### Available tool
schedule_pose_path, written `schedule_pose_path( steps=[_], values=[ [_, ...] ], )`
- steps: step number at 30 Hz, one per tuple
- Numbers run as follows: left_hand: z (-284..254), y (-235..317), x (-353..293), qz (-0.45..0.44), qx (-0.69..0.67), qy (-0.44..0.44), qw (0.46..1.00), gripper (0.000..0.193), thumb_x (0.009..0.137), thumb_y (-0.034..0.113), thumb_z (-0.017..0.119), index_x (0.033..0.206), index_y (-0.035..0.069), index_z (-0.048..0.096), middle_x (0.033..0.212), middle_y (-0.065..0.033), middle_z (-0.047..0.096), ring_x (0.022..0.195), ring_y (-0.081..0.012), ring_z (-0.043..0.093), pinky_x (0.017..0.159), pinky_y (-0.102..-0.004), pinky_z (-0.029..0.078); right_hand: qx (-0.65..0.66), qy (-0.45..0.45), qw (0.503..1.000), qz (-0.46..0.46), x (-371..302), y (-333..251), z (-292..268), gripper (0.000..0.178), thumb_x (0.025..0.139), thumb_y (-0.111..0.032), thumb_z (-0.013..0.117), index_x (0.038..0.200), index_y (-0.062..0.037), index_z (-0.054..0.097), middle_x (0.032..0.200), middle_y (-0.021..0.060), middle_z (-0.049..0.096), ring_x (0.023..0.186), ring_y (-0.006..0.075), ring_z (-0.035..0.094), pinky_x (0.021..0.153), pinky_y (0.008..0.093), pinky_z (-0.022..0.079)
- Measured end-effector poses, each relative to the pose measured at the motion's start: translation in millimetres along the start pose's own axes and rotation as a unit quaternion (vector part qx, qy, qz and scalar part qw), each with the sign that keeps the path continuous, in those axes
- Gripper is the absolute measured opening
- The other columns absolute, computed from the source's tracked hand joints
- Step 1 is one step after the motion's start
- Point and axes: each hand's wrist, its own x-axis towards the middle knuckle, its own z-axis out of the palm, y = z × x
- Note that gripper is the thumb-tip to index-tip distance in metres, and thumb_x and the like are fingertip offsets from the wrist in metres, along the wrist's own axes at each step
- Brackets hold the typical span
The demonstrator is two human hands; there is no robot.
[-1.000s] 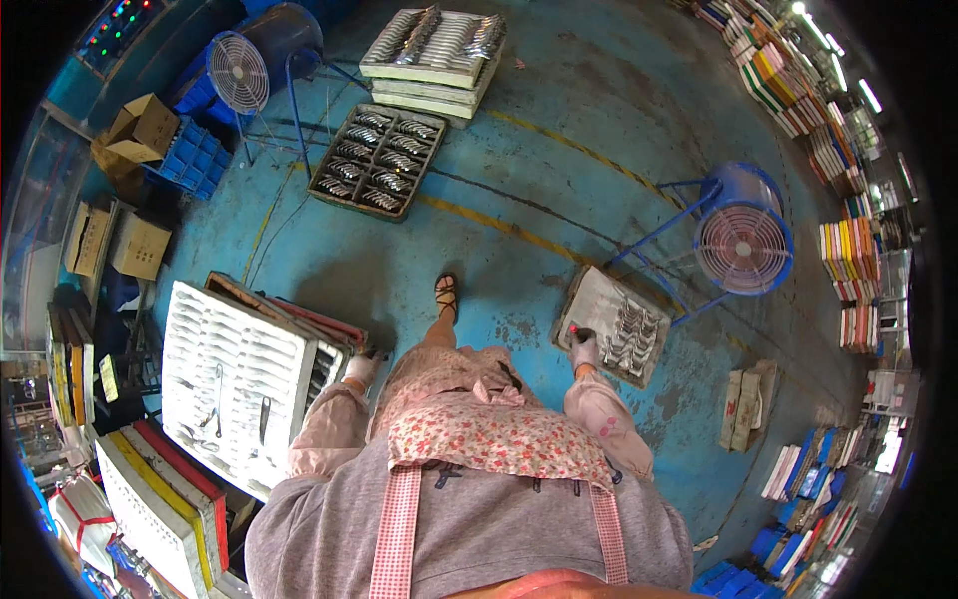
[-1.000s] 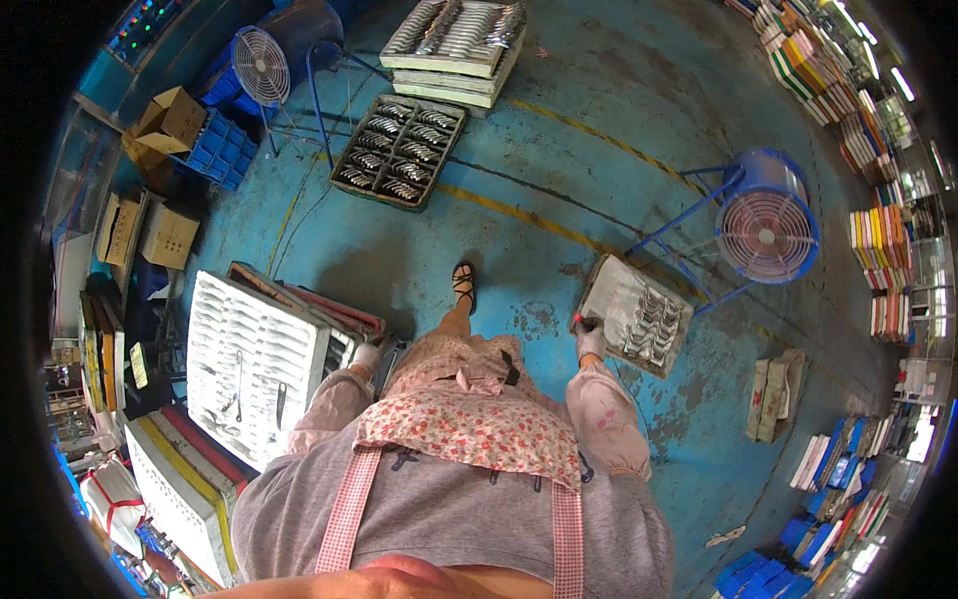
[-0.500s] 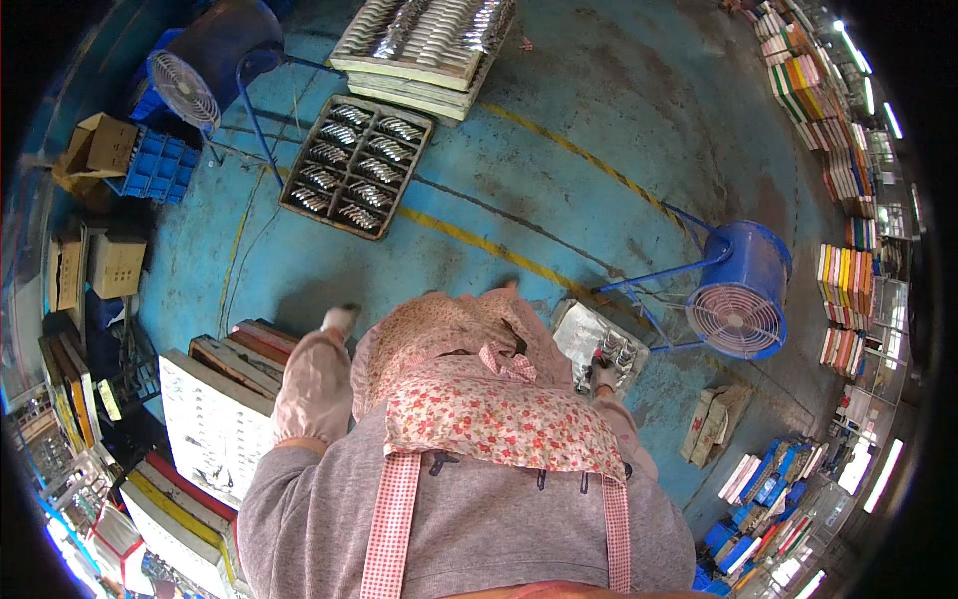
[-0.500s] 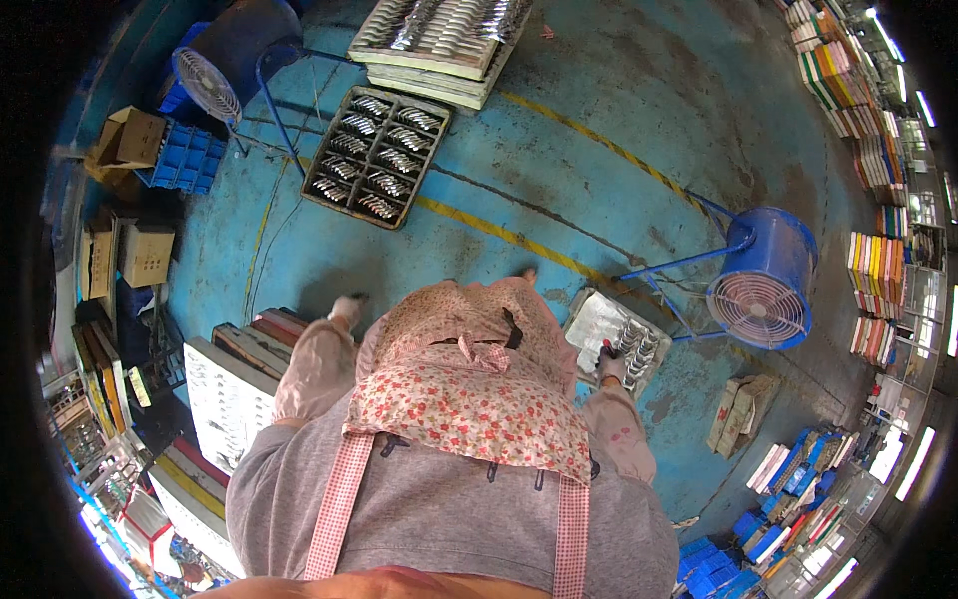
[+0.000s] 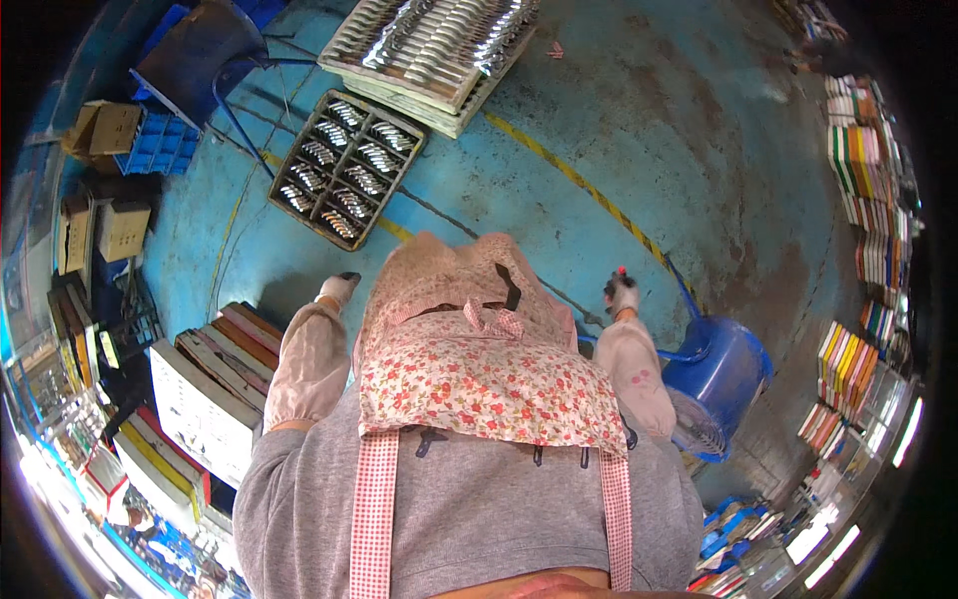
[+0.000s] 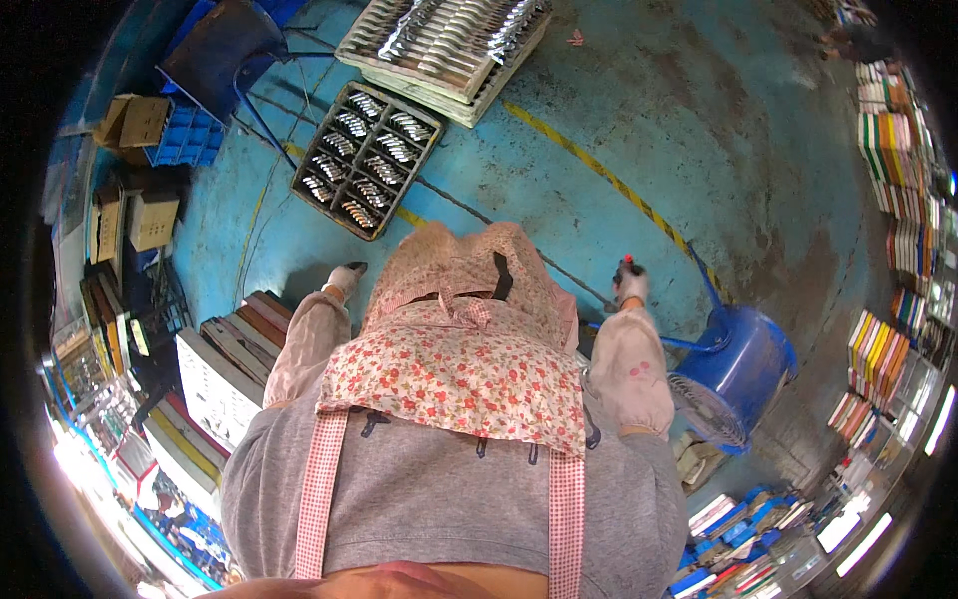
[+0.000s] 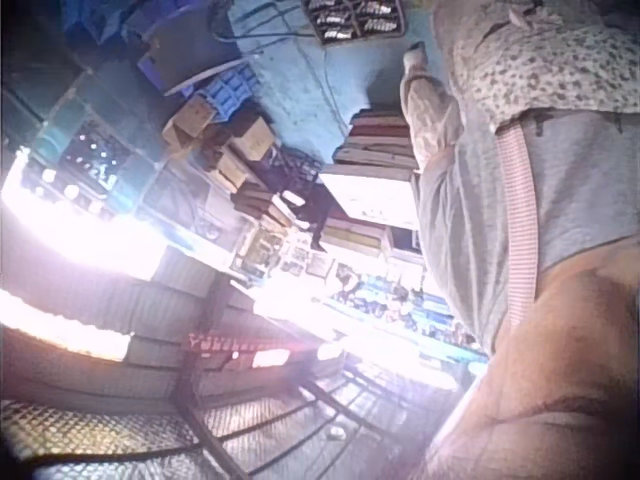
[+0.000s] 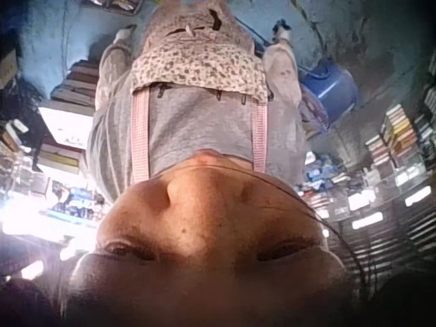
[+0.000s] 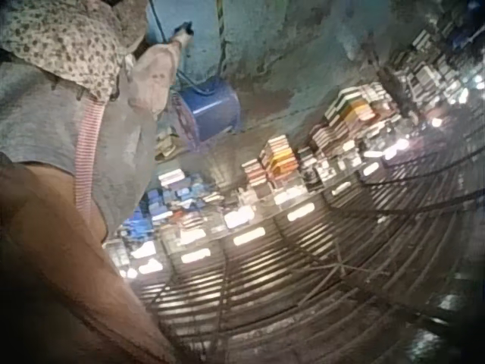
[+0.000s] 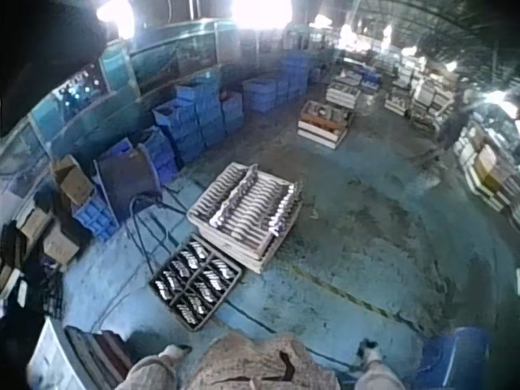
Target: The person sorts metal brackets by hand, arranging them from a plastic tray into designated slots on a production line.
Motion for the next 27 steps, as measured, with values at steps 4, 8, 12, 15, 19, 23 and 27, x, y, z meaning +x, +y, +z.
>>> schedule_pose_path(
  steps=[4, 8, 12, 15, 19, 23, 27],
  values=[
    [12, 29, -5, -0.051, -0.063, -0.024, 0.996, 0.043, 0.088, 0.044, 0.056, 0.115, 0.012, 0.065, 0.114, -0.0143, 0.065, 0.11, -0.0306, 0.059, 0.091, -0.0354, 0.044, -0.012, 0.046, 0.998, -0.027, 59, -79, -8, 0.023, 0.084, -0.022, 0.069, 0.085, -0.0056, 0.052, 0.064, 0.0027, 0.055, 0.05, 0.0134, 0.049, 0.04, 0.0281, 0.036],
    [27, 61, 8, -0.058, -0.084, -0.031, 0.994, 0.044, 0.088, 0.044, 0.055, 0.117, 0.012, 0.064, 0.116, -0.0151, 0.064, 0.113, -0.0302, 0.057, 0.093, -0.0357, 0.044, -0.135, 0.038, 0.99, 0.03, 119, -118, 16, 0.021, 0.085, -0.024, 0.067, 0.083, -0.0081, 0.053, 0.061, 0.0029, 0.055, 0.044, 0.0134, 0.048, 0.037, 0.0284, 0.033],
    [30, 88, 46, -0.069, -0.104, -0.042, 0.991, 0.044, 0.09, 0.04, 0.055, 0.115, 0.006, 0.064, 0.115, -0.0158, 0.064, 0.109, -0.0316, 0.058, 0.093, -0.0359, 0.042, -0.166, -0.018, 0.985, 0.044, 140, -139, 61, 0.023, 0.085, -0.027, 0.066, 0.083, -0.0069, 0.055, 0.06, 0.003, 0.054, 0.043, 0.0144, 0.047, 0.038, 0.0293, 0.033],
    [26, 115, 79, -0.101, -0.085, -0.051, 0.99, 0.044, 0.087, 0.039, 0.057, 0.114, 0.005, 0.064, 0.115, -0.0156, 0.064, 0.109, -0.0298, 0.059, 0.092, -0.037, 0.043, -0.205, -0.013, 0.979, -0.001, 171, -176, 77, 0.039, 0.081, -0.033, 0.072, 0.095, -0.0011, 0.057, 0.071, 0.0066, 0.06, 0.053, 0.0154, 0.053, 0.042, 0.0324, 0.042],
    [-36, 200, 166, -0.05, 0.024, -0.093, 0.994, 0.044, 0.091, 0.043, 0.048, 0.12, 0.013, 0.061, 0.122, -0.0169, 0.059, 0.113, -0.0323, 0.056, 0.091, -0.0397, 0.046, -0.241, 0.002, 0.97, -0.026, 248, -280, 88, 0.033, 0.082, -0.034, 0.069, 0.09, -0.0044, 0.058, 0.069, 0.0048, 0.059, 0.052, 0.0141, 0.053, 0.044, 0.0304, 0.042],
    [-126, 315, 226, 0.107, -0.013, 0.051, 0.993, 0.041, 0.091, 0.041, 0.05, 0.117, 0.011, 0.062, 0.112, -0.019, 0.063, 0.103, -0.0338, 0.061, 0.086, -0.041, 0.048, -0.267, 0.047, 0.96, -0.065, 301, -362, 125, 0.028, 0.083, -0.034, 0.068, 0.086, -0.0069, 0.059, 0.068, 0.0021, 0.059, 0.052, 0.0123, 0.053, 0.044, 0.0284, 0.04],
    [-167, 385, 277, 0.217, -0.091, 0.187, 0.954, 0.036, 0.089, 0.036, 0.055, 0.111, 0.011, 0.066, 0.1, -0.0145, 0.069, 0.091, -0.0272, 0.066, 0.078, -0.034, 0.051, -0.281, 0.014, 0.956, -0.084, 339, -390, 170, 0.034, 0.084, -0.035, 0.067, 0.094, -0.0039, 0.059, 0.072, 0.0035, 0.061, 0.057, 0.0128, 0.055, 0.048, 0.0276, 0.043]
  ],
)
